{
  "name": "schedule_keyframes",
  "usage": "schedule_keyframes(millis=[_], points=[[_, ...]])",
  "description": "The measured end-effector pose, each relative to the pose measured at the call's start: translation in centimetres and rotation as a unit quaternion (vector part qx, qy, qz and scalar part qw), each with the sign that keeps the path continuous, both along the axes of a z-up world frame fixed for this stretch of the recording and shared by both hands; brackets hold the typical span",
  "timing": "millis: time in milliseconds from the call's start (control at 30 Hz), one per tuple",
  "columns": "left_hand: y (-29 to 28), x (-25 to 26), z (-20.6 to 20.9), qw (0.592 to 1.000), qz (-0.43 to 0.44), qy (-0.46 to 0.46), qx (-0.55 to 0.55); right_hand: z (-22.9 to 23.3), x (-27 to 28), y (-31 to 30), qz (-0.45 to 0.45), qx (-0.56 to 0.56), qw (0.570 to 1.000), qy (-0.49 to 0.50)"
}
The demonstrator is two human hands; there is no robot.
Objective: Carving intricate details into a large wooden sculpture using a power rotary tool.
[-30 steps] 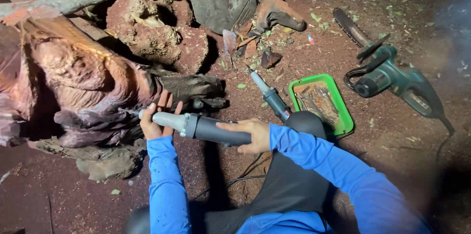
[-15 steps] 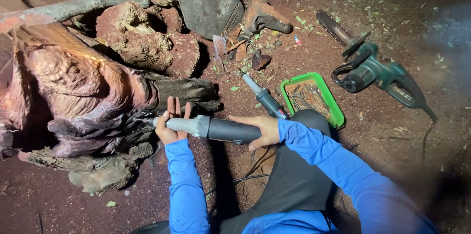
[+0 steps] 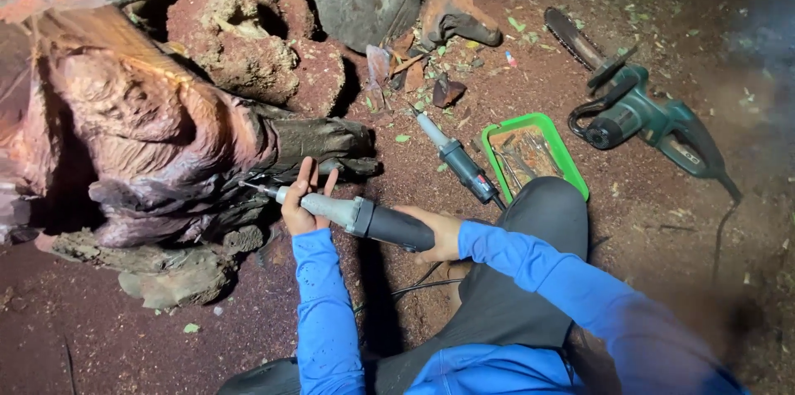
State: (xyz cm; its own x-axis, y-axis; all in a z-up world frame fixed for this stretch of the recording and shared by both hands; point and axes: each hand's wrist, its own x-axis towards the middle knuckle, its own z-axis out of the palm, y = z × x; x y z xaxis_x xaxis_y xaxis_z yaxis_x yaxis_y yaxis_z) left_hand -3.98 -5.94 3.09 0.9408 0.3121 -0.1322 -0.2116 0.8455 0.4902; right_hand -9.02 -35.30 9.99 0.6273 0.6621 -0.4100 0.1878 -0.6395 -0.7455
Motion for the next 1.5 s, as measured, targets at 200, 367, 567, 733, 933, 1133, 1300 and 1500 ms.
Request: schedule_keyframes(millis=[200,367,567,733,933,1133,1300,1500], points=[[-0.6,-0.1,1.0,1.0,0.019,0.015,-0.017,-1.6,0.1,0.7,0.014,0.028,1.0,0.003],[0.8,0.1,-1.8,0.999,0.018,0.047,-0.015,-4.2,-1.0,1.9,0.006,0.121,0.993,-0.013],[3.3,3.1,-9.5,0.989,0.059,0.045,0.126,-8.5,-1.3,3.8,-0.072,0.056,0.996,-0.013],[4.4,2.9,-7.1,0.986,0.093,0.075,0.117,-9.0,-1.2,6.4,-0.142,0.0,0.99,-0.017],[6.3,4.9,-9.5,0.977,0.077,0.15,0.133,-9.6,-1.3,7.6,-0.156,0.021,0.987,-0.007],[5.7,4.2,-7.6,0.979,0.109,0.137,0.108,-8.7,-1.0,7.8,-0.141,0.023,0.99,0.01],[5.5,2.8,-5.3,0.985,0.106,0.107,0.082,-9.2,-0.4,7.7,-0.121,0.001,0.993,0.002],[5.3,2.6,-5.2,0.985,0.112,0.103,0.085,-10.1,0.4,7.2,-0.121,-0.005,0.993,0.009]])
